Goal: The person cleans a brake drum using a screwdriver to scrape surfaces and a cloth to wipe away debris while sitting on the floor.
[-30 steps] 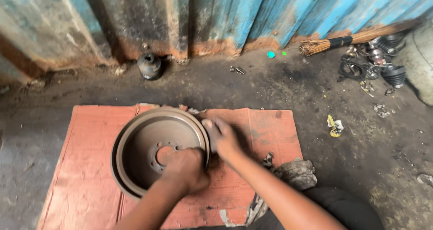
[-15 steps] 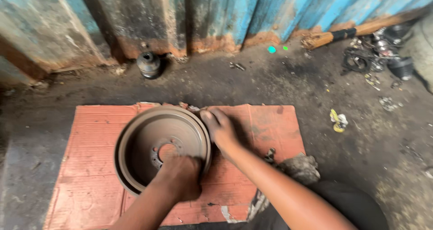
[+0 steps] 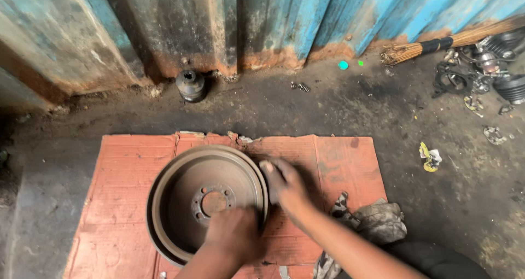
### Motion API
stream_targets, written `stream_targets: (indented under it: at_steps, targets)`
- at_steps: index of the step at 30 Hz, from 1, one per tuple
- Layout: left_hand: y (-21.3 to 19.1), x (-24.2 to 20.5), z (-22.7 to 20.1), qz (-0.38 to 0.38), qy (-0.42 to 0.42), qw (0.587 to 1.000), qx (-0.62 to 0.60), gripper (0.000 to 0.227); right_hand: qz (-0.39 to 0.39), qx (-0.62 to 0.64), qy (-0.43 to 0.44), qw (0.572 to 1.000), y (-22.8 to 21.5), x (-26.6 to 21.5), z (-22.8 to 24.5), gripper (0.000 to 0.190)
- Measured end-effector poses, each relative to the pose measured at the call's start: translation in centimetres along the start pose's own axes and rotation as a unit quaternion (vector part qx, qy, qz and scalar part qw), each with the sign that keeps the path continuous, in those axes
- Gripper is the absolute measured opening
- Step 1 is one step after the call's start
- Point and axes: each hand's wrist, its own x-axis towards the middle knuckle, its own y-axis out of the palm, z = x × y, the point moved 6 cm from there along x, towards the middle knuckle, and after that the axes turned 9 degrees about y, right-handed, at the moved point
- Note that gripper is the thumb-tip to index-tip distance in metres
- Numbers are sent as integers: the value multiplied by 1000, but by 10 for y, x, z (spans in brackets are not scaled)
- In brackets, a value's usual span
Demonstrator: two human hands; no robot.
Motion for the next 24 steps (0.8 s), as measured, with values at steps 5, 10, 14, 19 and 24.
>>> stream_targets:
  at_steps: [5,10,14,19,24]
  targets:
    - [-15,11,-9,-84,-53,994,-54,32,27,-35,-62,997,2,-4,3,26]
    - [-10,-23,-15,65,70,994,48,34,84,77,18,993,23,12,18,22]
    - [-19,6,-13,-41,-39,997,-59,35,79,40,93,992,0,-26,-1,23]
    - [-21,0,-12,-100,-16,991,-87,36,82,-28,115,990,12,2,14,21]
    - [-27,-24,-5,-4,109,993,-53,38,145,-12,91,985,11,6,25,21]
